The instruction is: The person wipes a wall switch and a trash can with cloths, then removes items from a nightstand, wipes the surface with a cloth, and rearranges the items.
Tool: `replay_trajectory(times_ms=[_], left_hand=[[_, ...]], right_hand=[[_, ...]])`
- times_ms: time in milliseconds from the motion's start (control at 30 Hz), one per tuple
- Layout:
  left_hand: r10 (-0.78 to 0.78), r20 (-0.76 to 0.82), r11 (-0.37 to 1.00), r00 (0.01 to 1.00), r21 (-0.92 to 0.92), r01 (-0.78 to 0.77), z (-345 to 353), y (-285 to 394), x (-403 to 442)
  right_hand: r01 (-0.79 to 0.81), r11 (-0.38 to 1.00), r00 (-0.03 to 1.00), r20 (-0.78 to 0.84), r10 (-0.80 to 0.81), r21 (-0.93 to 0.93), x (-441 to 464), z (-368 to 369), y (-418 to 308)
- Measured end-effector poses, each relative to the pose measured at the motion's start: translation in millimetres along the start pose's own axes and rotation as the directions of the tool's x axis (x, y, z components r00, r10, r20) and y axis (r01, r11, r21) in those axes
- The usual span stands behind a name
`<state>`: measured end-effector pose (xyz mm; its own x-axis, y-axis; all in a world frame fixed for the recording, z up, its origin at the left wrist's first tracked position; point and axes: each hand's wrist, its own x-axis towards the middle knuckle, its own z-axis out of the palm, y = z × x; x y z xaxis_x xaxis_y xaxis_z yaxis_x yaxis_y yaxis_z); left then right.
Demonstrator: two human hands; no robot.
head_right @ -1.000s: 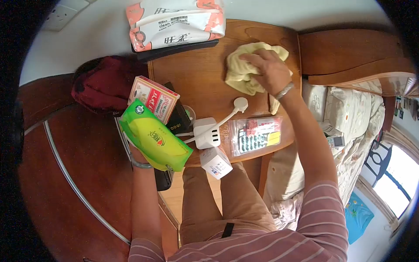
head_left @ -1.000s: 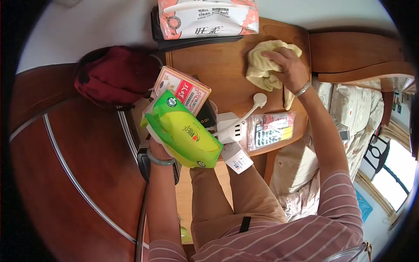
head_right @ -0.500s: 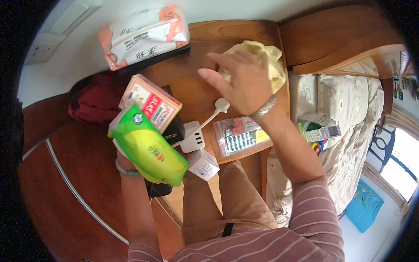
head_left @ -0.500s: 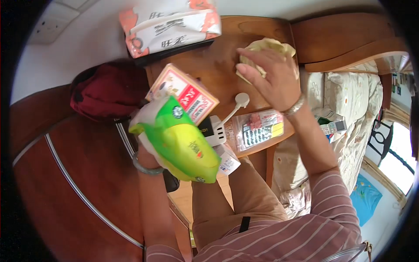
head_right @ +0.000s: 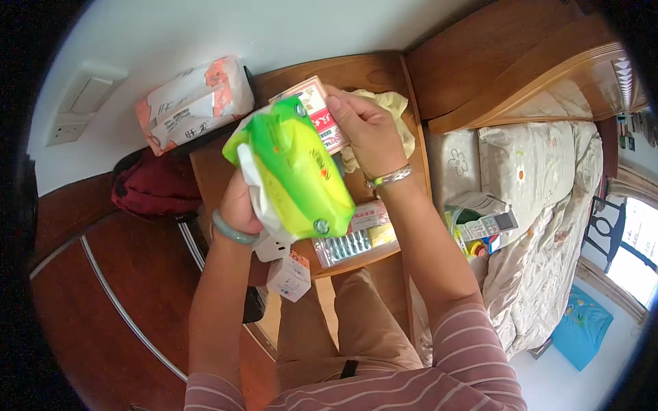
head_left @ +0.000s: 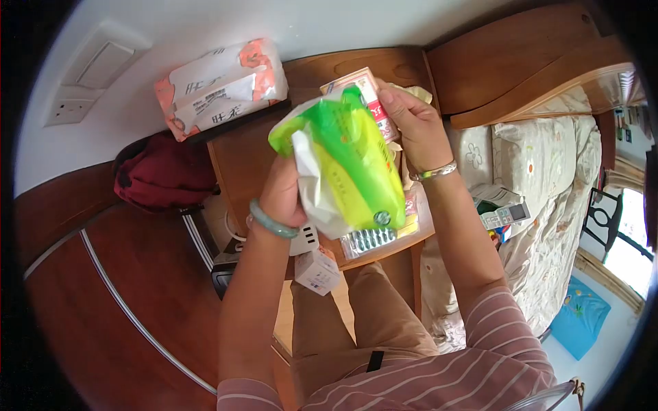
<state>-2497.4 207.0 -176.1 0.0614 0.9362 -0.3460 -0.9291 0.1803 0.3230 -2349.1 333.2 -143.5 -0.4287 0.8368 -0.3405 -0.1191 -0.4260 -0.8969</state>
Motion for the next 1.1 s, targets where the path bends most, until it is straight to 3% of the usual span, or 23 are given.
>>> replay_trajectory(times_ms=[67, 167, 200, 333, 433, 600, 700, 733, 833, 867, 933, 1033, 1067, 1100], left_hand=[[0.047, -0.047, 0.999, 0.998, -0.024, -0.048, 10, -3, 17], [0.176, -0.027, 0.973, 0.984, 0.159, -0.169, 20, 1, 41], [0.207, -0.053, 0.967, 0.977, 0.161, -0.196, 27, 2, 48], [0.224, -0.066, 0.963, 0.972, 0.168, -0.21, 27, 9, 74], [0.257, -0.125, 0.961, 0.958, 0.134, -0.24, 40, 12, 86], [0.256, -0.235, 0.955, 0.938, 0.212, -0.207, 38, 10, 101], [0.429, -0.321, 0.878, 0.844, 0.367, -0.307, 52, -1, 100], [0.477, -0.343, 0.867, 0.81, 0.338, -0.367, 59, -4, 98], [0.608, -0.348, 0.78, 0.714, 0.428, -0.456, 63, -13, 93], [0.648, -0.368, 0.749, 0.667, 0.464, -0.473, 67, -16, 89], [0.689, -0.328, 0.689, 0.646, 0.573, -0.444, 68, -20, 76], [0.707, -0.278, 0.639, 0.65, 0.644, -0.42, 73, -26, 53], [0.721, -0.259, 0.621, 0.642, 0.652, -0.435, 74, -28, 48], [0.735, -0.239, 0.603, 0.634, 0.659, -0.45, 74, -30, 41]], right_hand=[[-0.006, 1.0, 1.0, 0.012, 0.006, -0.019, 6, -9, -6], [-0.061, 0.997, 0.995, 0.082, 0.064, -0.046, 17, -20, -12], [-0.062, 0.998, 0.982, 0.18, 0.065, -0.023, 22, -23, -13], [-0.148, 0.987, 0.963, 0.218, 0.159, -0.07, 54, -37, -13], [-0.317, 0.948, 0.889, 0.352, 0.292, 0.014, 69, -43, -23], [-0.327, 0.942, 0.903, 0.269, 0.334, -0.072, 90, -44, -15], [-0.389, 0.921, 0.898, 0.21, 0.386, -0.029, 103, -43, -7], [-0.397, 0.918, 0.899, 0.198, 0.39, -0.009, 108, -42, -1], [-0.408, 0.912, 0.893, 0.19, 0.408, -0.04, 117, -39, 12], [-0.35, 0.925, 0.907, 0.191, 0.374, -0.151, 120, -40, 15], [-0.22, 0.905, 0.929, 0.205, 0.308, -0.363, 125, -42, 20], [-0.206, 0.889, 0.928, 0.205, 0.31, -0.409, 128, -38, 24], [-0.327, 0.916, 0.907, 0.195, 0.374, -0.235, 136, -36, 28], [-0.315, 0.909, 0.913, 0.175, 0.369, -0.274, 138, -36, 33]])
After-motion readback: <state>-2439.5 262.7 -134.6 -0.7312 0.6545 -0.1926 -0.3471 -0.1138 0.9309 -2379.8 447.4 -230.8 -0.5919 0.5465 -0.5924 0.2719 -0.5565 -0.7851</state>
